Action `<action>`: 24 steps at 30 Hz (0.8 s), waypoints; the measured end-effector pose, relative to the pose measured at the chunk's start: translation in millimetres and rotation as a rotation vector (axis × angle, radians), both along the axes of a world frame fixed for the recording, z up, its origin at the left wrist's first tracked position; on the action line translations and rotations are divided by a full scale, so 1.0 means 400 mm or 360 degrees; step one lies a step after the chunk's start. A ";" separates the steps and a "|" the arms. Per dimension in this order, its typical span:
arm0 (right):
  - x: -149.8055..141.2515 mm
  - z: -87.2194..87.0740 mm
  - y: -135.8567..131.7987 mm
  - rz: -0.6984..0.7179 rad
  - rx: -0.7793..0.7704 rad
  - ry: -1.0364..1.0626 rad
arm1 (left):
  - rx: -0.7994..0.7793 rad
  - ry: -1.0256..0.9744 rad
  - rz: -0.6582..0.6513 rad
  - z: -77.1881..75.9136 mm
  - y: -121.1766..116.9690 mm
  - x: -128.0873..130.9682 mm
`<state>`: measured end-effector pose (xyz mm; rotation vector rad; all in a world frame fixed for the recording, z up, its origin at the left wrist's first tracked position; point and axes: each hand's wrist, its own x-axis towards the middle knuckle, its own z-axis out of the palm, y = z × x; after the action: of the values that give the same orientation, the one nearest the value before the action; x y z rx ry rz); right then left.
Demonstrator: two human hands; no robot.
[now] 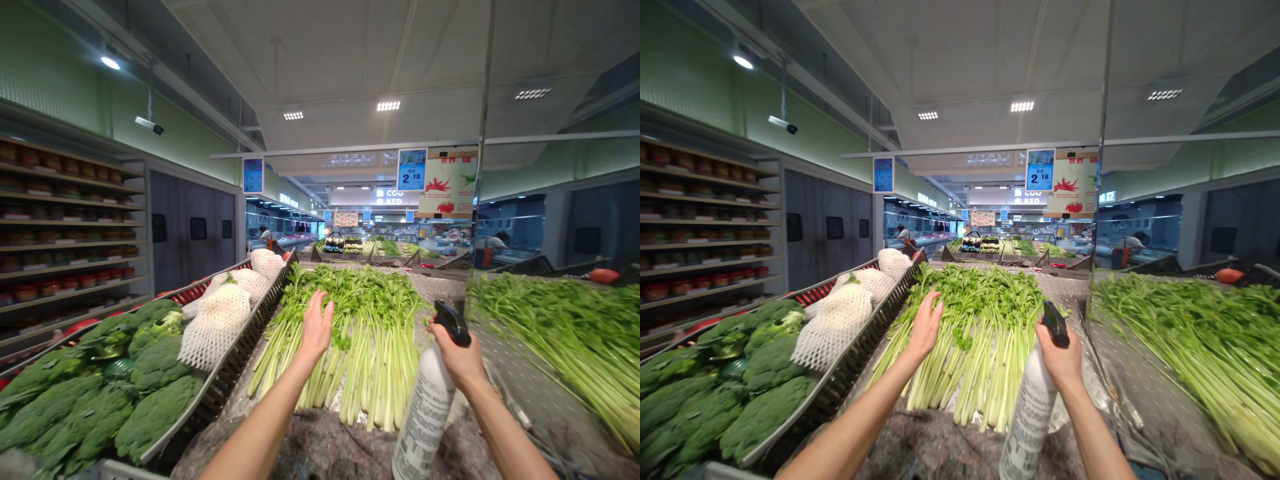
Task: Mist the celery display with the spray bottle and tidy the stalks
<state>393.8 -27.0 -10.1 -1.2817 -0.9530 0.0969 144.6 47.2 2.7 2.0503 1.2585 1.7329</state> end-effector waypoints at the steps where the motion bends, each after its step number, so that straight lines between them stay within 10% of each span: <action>1: 0.008 0.001 -0.005 -0.0037 0.0001 -0.0014 | 0.0001 0.0007 0.0005 -0.001 -0.004 0.007; 14: 0.054 -0.020 -0.022 -0.0088 0.0060 -0.0007 | -0.0013 0.0037 0.0031 -0.019 -0.012 0.027; 24: -0.057 0.032 -0.002 0.0173 0.0243 -0.0185 | -0.0010 -0.0007 0.0054 0.007 0.027 -0.080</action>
<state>371.0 -28.0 2.7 -1.1038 -1.1090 0.0334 112.4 58.0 5.3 2.0323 1.3034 1.7447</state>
